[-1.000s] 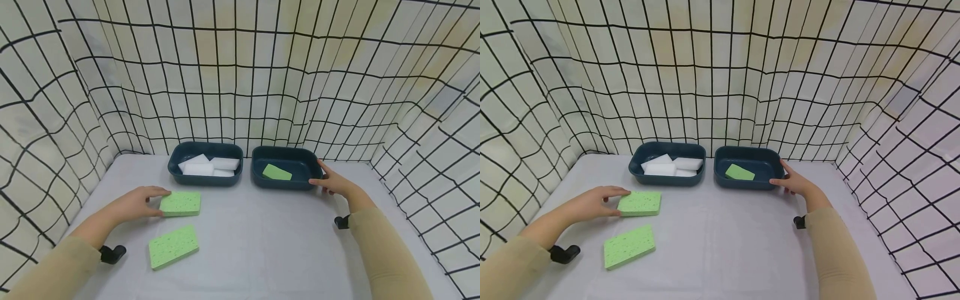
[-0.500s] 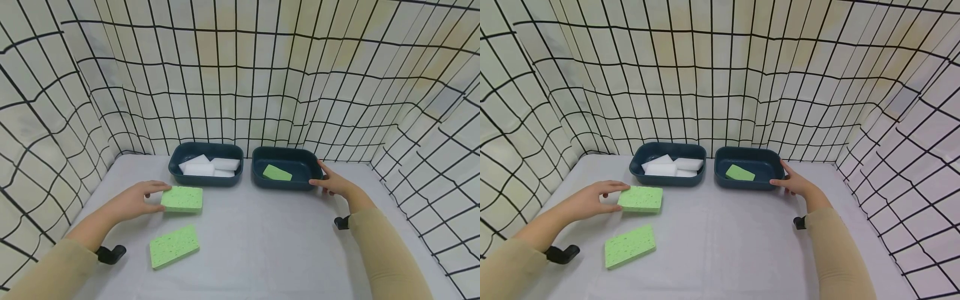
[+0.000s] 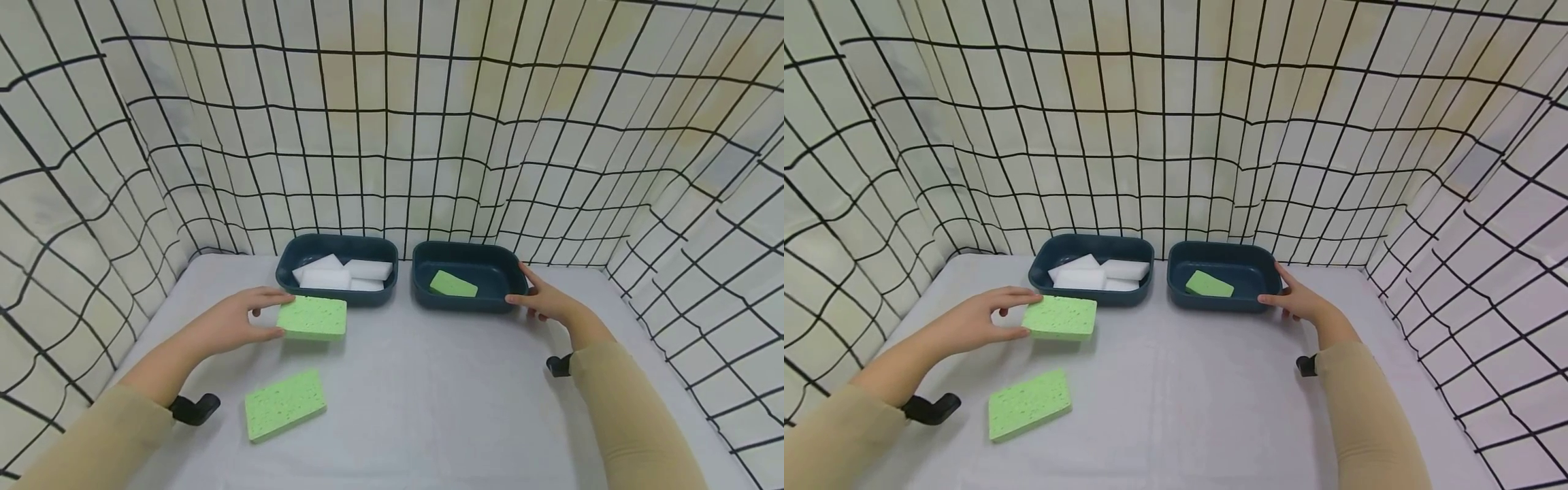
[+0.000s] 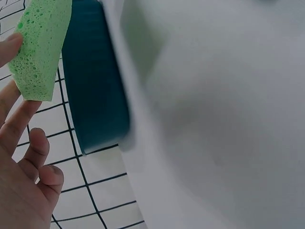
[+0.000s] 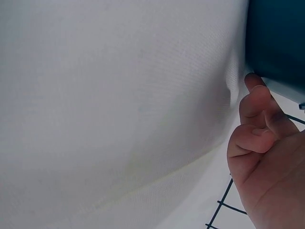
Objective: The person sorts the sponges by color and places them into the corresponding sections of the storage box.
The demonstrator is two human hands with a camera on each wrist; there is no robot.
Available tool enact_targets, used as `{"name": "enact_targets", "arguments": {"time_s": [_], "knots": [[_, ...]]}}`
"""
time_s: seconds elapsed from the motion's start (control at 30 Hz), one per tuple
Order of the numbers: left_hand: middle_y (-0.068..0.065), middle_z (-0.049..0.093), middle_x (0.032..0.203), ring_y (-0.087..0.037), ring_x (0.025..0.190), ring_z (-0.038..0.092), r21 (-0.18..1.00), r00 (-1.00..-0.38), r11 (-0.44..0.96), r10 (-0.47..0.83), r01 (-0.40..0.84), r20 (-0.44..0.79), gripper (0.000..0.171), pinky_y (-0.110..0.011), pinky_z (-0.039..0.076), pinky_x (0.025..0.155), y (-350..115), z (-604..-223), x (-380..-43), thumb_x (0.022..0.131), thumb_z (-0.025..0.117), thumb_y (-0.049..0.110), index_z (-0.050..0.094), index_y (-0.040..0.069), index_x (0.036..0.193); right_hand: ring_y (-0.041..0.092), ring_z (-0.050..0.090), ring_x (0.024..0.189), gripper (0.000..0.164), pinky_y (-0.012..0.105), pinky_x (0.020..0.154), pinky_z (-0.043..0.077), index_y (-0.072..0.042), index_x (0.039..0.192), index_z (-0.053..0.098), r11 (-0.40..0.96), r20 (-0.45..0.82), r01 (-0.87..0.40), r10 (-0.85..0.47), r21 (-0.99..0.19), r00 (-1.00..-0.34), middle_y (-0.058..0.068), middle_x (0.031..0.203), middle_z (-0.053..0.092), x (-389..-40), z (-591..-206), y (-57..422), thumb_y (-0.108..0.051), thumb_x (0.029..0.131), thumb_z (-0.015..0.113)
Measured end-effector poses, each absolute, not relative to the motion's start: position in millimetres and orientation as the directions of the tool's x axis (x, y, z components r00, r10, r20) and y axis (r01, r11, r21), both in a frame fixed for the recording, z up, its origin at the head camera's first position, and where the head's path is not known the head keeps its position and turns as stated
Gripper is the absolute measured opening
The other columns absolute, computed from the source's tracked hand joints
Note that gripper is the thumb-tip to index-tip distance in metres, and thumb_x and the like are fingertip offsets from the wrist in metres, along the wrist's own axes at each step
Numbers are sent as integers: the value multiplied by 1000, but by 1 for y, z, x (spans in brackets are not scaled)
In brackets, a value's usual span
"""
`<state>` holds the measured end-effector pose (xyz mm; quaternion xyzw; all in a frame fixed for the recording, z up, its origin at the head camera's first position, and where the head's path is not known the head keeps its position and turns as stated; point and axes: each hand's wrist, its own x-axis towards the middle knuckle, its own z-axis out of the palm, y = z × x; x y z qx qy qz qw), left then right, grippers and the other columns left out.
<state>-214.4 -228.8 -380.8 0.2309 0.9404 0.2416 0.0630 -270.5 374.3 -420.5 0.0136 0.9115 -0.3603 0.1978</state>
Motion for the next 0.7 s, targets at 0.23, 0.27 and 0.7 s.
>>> {"name": "enact_targets", "arguments": {"time_s": [0.23,0.27,0.7], "knots": [[-10,49,146,-27,99,51,480,-873,766,488,427,-1,67,-35,43,70,-203,-369,-229,86,75,48,55,20,144,24,55,76,105,32,61,42,-36,157,-15,745,-362,167,-107,-646,-926,16,102,55,-270,-420,373,-56,91,65],[-9,48,147,-28,104,52,481,-872,764,490,429,-1,67,-37,45,73,-198,-367,-232,86,75,48,54,20,145,24,55,76,105,32,61,42,-36,157,-15,747,-362,167,-105,-644,-926,16,103,55,-270,-421,374,-55,91,65],[0,47,148,-30,111,54,531,-844,706,536,468,31,64,-44,48,89,-109,-358,-281,88,74,44,52,27,146,25,56,80,104,33,63,44,-38,157,-15,742,-368,181,-95,-645,-925,18,112,54,-274,-423,375,-54,92,65]]}}
